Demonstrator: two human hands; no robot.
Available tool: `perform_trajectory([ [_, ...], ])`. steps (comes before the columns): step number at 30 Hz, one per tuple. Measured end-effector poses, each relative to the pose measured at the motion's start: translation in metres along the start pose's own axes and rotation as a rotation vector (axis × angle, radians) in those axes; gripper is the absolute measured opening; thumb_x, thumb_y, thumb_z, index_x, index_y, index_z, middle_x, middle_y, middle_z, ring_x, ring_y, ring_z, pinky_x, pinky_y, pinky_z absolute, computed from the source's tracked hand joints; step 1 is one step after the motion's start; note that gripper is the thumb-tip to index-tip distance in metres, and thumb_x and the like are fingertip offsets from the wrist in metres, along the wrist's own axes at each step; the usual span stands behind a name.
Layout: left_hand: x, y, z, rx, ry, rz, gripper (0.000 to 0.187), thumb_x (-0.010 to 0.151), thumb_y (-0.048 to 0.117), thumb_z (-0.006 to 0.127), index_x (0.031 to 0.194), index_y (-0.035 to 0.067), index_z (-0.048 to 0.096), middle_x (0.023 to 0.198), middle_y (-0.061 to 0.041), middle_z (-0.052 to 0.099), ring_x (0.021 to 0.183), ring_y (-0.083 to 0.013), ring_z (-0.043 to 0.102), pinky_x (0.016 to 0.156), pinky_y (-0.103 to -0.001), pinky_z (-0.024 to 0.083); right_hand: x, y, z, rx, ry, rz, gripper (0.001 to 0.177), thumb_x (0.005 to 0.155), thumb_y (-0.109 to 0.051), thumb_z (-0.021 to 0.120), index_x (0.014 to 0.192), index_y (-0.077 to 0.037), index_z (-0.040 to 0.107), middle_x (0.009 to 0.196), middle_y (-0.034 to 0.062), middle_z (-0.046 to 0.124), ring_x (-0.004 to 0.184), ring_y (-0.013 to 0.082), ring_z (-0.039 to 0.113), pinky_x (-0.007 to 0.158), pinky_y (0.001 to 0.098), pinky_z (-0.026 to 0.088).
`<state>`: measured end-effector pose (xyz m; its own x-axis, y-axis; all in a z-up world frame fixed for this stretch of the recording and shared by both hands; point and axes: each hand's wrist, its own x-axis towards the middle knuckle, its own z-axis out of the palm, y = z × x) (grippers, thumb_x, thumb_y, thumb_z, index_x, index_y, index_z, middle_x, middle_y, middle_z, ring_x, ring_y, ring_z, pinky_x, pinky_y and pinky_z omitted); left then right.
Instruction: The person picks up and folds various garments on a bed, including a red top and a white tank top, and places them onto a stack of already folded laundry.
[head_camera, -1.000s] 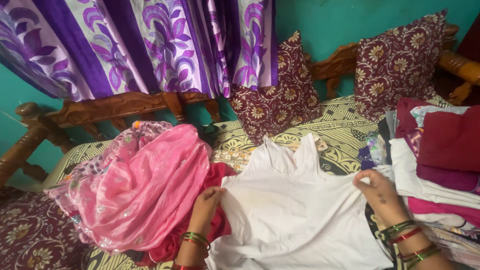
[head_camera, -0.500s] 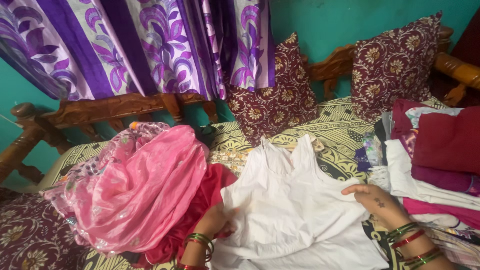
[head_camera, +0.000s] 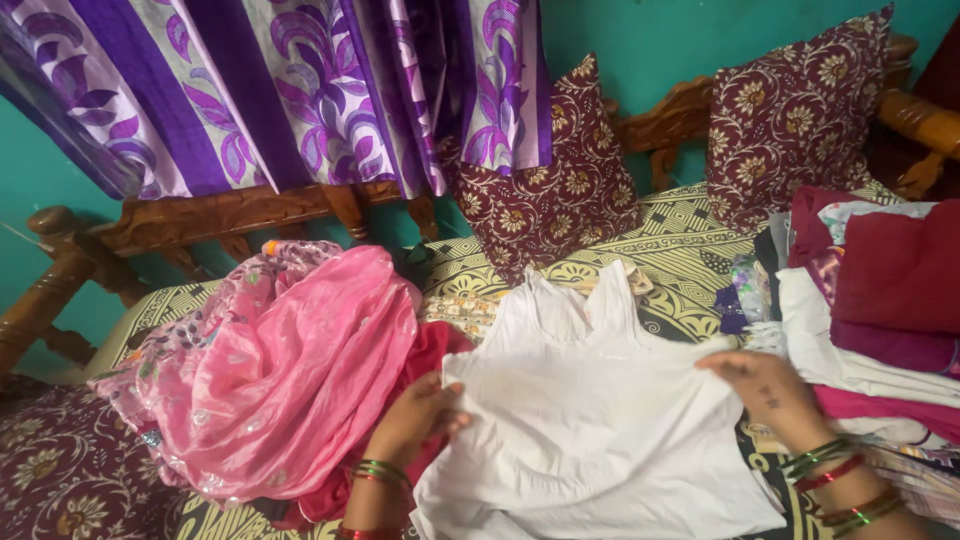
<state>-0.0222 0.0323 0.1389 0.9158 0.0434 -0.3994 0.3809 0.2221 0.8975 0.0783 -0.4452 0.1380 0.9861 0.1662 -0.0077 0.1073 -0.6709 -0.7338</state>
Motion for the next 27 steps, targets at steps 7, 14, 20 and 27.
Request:
perform_trajectory([
  [7, -0.020, 0.021, 0.001, -0.075, 0.005, 0.134, 0.024, 0.094, 0.013, 0.064, 0.111, -0.004, 0.064, 0.098, -0.007, 0.073, 0.087, -0.0153, 0.074, 0.083, -0.025, 0.061, -0.010, -0.009, -0.007, 0.389, 0.064, 0.068, 0.027, 0.097, -0.015, 0.061, 0.112, -0.009, 0.082, 0.113, 0.0058, 0.079, 0.105, 0.0123, 0.067, 0.096, 0.0262, 0.048],
  [14, -0.046, 0.047, -0.008, -0.176, 0.095, 0.277, 0.021, 0.095, 0.013, 0.062, 0.110, -0.001, 0.067, 0.097, -0.008, 0.072, 0.084, -0.0169, 0.071, 0.079, -0.029, 0.057, -0.043, -0.062, -0.044, 0.506, 0.353, -0.131, 0.023, 0.105, -0.012, 0.056, 0.116, -0.004, 0.075, 0.108, 0.0040, 0.075, 0.093, 0.0060, 0.064, 0.087, 0.0210, 0.049],
  [20, -0.089, 0.079, 0.008, -0.322, 0.131, 0.629, 0.018, 0.098, 0.009, 0.063, 0.114, -0.001, 0.063, 0.102, -0.008, 0.070, 0.089, -0.0151, 0.067, 0.087, -0.029, 0.055, -0.076, -0.086, -0.063, 0.600, 0.662, -0.240, 0.022, 0.113, -0.012, 0.059, 0.130, -0.005, 0.070, 0.082, -0.0084, 0.051, 0.061, -0.0024, 0.030, 0.051, 0.0169, 0.021],
  [27, -0.158, 0.102, 0.041, 0.007, 0.252, 0.920, 0.037, 0.096, 0.005, 0.066, 0.131, 0.010, 0.053, 0.107, -0.009, 0.068, 0.099, -0.0147, 0.065, 0.089, -0.028, 0.052, -0.118, -0.138, -0.080, 0.678, 0.642, -0.254, 0.023, 0.112, -0.011, 0.060, 0.130, -0.001, 0.069, 0.087, -0.0101, 0.052, 0.063, -0.0009, 0.031, 0.053, 0.0184, 0.021],
])
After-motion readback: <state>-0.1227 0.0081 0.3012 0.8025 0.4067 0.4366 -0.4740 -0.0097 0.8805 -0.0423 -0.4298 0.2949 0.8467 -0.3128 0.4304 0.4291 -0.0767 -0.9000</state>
